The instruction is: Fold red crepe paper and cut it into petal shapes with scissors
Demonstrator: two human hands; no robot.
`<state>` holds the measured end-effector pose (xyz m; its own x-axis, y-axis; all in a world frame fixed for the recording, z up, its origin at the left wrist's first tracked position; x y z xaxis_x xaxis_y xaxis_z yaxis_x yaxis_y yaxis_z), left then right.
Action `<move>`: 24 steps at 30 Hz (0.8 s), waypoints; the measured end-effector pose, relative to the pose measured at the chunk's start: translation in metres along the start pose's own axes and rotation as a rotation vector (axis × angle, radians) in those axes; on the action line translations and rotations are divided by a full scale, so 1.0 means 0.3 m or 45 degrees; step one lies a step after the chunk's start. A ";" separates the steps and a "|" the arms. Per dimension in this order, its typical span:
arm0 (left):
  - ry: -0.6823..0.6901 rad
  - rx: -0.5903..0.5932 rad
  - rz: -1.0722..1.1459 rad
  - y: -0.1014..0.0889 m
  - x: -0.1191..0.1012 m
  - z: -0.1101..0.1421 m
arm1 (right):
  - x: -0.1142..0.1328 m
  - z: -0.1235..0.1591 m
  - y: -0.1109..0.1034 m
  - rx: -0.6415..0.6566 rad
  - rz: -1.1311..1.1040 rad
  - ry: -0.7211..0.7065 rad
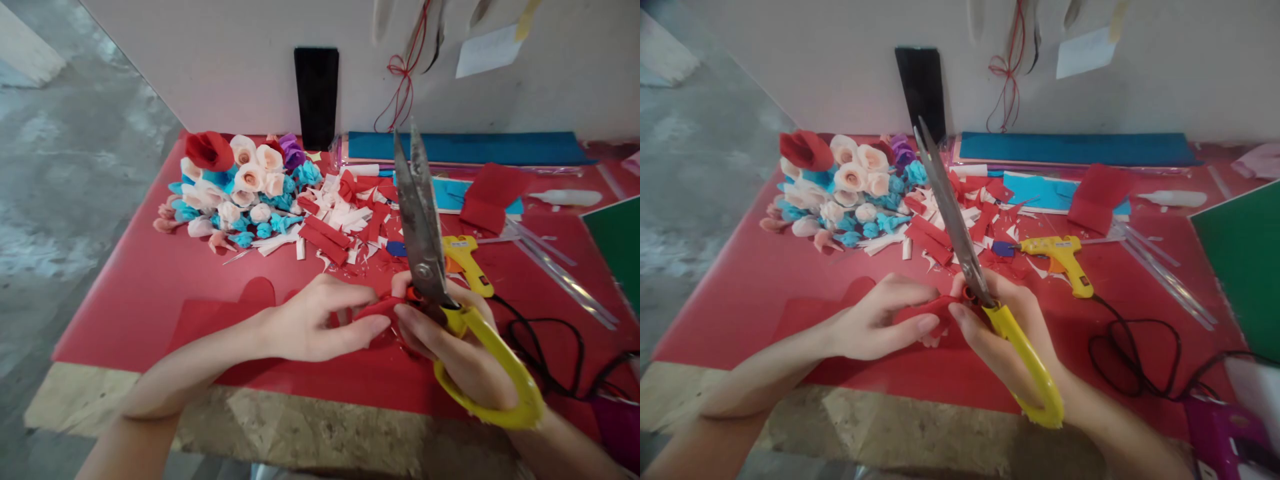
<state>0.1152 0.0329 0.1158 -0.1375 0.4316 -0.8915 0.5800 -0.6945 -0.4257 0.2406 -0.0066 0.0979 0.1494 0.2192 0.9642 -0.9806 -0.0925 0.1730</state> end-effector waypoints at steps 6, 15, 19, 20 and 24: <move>0.124 -0.009 -0.110 0.005 -0.003 0.001 | 0.008 -0.008 0.003 -0.021 0.006 -0.029; 0.027 -0.323 -0.029 -0.060 -0.009 0.023 | -0.018 0.005 0.020 0.145 -0.109 -0.044; -0.039 -0.477 0.017 -0.091 -0.002 0.036 | -0.049 0.005 0.024 0.228 0.086 -0.079; -0.043 -0.511 0.004 -0.096 -0.002 0.039 | -0.058 0.007 0.024 0.230 0.145 -0.085; -0.058 -0.599 -0.042 -0.106 -0.002 0.044 | -0.077 0.028 0.031 0.196 0.311 -0.040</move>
<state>0.0863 0.0472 0.1279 -0.1910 0.4162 -0.8890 0.8741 -0.3399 -0.3470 0.2291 -0.0206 0.0788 -0.0827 0.1423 0.9864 -0.9575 -0.2857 -0.0390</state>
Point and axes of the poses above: each hand's wrist, its own z-axis away from the middle knuckle, its own y-axis out of the palm, x = y × z, the point moved 5 cm from there along -z, towards the middle knuckle, and after that the axes turned 8 degrees about -z, right-handed, at the moved point
